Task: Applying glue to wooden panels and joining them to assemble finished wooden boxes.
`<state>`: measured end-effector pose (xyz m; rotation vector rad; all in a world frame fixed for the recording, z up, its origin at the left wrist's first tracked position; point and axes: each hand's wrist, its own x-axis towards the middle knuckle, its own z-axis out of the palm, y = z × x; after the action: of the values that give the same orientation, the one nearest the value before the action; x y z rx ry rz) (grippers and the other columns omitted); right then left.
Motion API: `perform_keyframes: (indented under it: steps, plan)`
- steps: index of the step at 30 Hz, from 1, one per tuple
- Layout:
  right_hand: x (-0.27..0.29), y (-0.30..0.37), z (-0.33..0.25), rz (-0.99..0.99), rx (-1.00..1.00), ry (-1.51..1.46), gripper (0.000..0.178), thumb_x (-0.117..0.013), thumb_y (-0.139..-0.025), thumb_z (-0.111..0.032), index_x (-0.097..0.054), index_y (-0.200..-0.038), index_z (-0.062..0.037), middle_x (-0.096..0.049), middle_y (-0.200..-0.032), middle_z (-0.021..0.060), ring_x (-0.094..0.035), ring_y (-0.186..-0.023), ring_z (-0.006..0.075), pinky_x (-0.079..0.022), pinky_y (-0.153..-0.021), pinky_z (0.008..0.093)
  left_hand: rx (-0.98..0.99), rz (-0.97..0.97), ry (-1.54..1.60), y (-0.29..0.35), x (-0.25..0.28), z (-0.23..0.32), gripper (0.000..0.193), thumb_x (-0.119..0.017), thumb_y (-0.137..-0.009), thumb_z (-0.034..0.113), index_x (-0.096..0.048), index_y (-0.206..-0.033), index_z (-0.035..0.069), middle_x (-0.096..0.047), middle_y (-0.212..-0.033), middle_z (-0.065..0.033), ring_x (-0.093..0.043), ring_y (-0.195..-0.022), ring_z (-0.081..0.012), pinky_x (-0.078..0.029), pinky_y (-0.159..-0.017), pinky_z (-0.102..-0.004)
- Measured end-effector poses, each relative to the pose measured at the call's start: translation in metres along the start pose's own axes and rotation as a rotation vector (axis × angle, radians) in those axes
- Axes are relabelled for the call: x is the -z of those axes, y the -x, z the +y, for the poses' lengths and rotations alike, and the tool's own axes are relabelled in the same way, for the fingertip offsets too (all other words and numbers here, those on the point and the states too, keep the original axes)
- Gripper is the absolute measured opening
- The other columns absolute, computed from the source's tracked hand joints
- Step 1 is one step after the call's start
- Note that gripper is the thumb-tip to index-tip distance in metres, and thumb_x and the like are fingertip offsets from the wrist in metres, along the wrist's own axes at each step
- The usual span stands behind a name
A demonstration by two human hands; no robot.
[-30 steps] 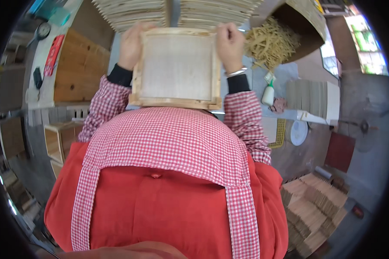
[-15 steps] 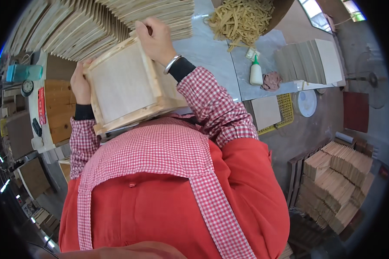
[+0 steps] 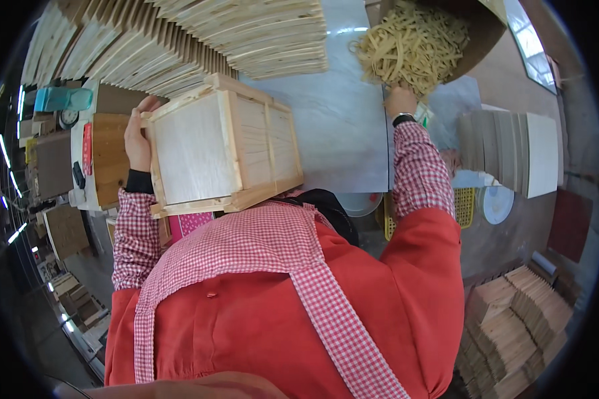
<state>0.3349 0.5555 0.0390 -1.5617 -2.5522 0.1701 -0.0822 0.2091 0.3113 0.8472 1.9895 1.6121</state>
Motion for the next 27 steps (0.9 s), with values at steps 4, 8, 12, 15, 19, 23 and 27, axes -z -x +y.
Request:
perform_keyframes:
  steps: [4, 8, 12, 15, 19, 23, 27]
  plan:
    - [0.047, -0.018, -0.013, 0.315, -0.139, -0.259, 0.018, -0.065, -0.079, -0.019, -0.068, -0.090, -0.0053, -0.066, -0.090, 0.0140, -0.064, -0.083, 0.0333, -0.051, -0.073, 0.0432, -0.037, -0.046, 0.033, 0.001, 0.000, -0.004, 0.046, -0.034, -0.101, 0.028, -0.052, -0.124, -0.007, -0.056, -0.124, -0.0158, -0.053, -0.115, -0.0231, -0.038, -0.100, -0.0334]
    - [0.136, -0.010, -0.063, 0.524, -0.154, -0.586, 0.016, -0.062, -0.083, -0.020, -0.068, -0.084, -0.0051, -0.068, -0.077, 0.0127, -0.066, -0.069, 0.0246, -0.051, -0.065, 0.0355, -0.114, -0.019, -0.043, 0.005, 0.004, 0.000, 0.042, -0.038, -0.101, 0.025, -0.050, -0.126, -0.006, -0.053, -0.128, -0.0166, -0.051, -0.118, -0.0233, -0.038, -0.101, -0.0341]
    - [0.234, 0.031, -0.155, 0.318, 0.307, -1.195, 0.006, -0.057, -0.083, -0.002, -0.057, -0.090, -0.0012, -0.064, -0.076, 0.0025, -0.061, -0.071, 0.0088, -0.048, -0.064, 0.0239, -0.695, 0.021, -0.494, 0.026, -0.026, 0.065, 0.043, -0.059, -0.088, 0.013, -0.051, -0.127, -0.003, -0.052, -0.130, -0.0168, -0.047, -0.123, -0.0278, -0.036, -0.103, -0.0363]
    - [0.305, 0.083, -0.233, 0.098, 0.731, -1.147, 0.009, -0.057, -0.084, -0.001, -0.052, -0.091, -0.0015, -0.059, -0.075, 0.0047, -0.059, -0.071, 0.0119, -0.047, -0.064, 0.0261, -0.998, -0.148, -0.402, 0.059, -0.069, 0.125, 0.047, -0.069, -0.078, 0.010, -0.056, -0.121, -0.001, -0.054, -0.127, -0.0165, -0.039, -0.131, -0.0311, -0.037, -0.102, -0.0384]
    - [0.335, 0.124, -0.282, -0.130, 1.106, -0.989, 0.011, -0.059, -0.085, -0.004, -0.052, -0.093, -0.0022, -0.055, -0.073, 0.0094, -0.058, -0.069, 0.0203, -0.046, -0.062, 0.0312, -1.042, -0.594, -0.543, 0.073, -0.059, 0.147, 0.029, -0.069, -0.077, 0.010, -0.061, -0.103, -0.002, -0.060, -0.114, -0.0158, -0.051, -0.120, -0.0296, -0.039, -0.099, -0.0395]
    - [0.338, 0.130, -0.282, -0.382, 1.001, -0.974, 0.013, -0.060, -0.084, -0.006, -0.053, -0.094, -0.0027, -0.054, -0.073, 0.0101, -0.056, -0.068, 0.0264, -0.044, -0.062, 0.0340, 0.007, -0.936, 0.496, 0.082, -0.015, 0.100, 0.015, -0.070, -0.075, 0.008, -0.059, -0.082, 0.001, -0.063, -0.094, -0.0132, -0.061, -0.095, -0.0271, -0.043, -0.088, -0.0405]
    - [0.340, 0.122, -0.269, -0.379, 0.957, -0.729, 0.013, -0.065, -0.080, -0.010, -0.056, -0.084, -0.0016, -0.056, -0.075, 0.0102, -0.053, -0.069, 0.0271, -0.042, -0.070, 0.0350, -0.076, -0.898, 0.285, 0.081, 0.018, 0.099, 0.018, -0.068, -0.076, 0.009, -0.053, -0.069, 0.004, -0.058, -0.074, -0.0078, -0.056, -0.070, -0.0217, -0.044, -0.074, -0.0371]
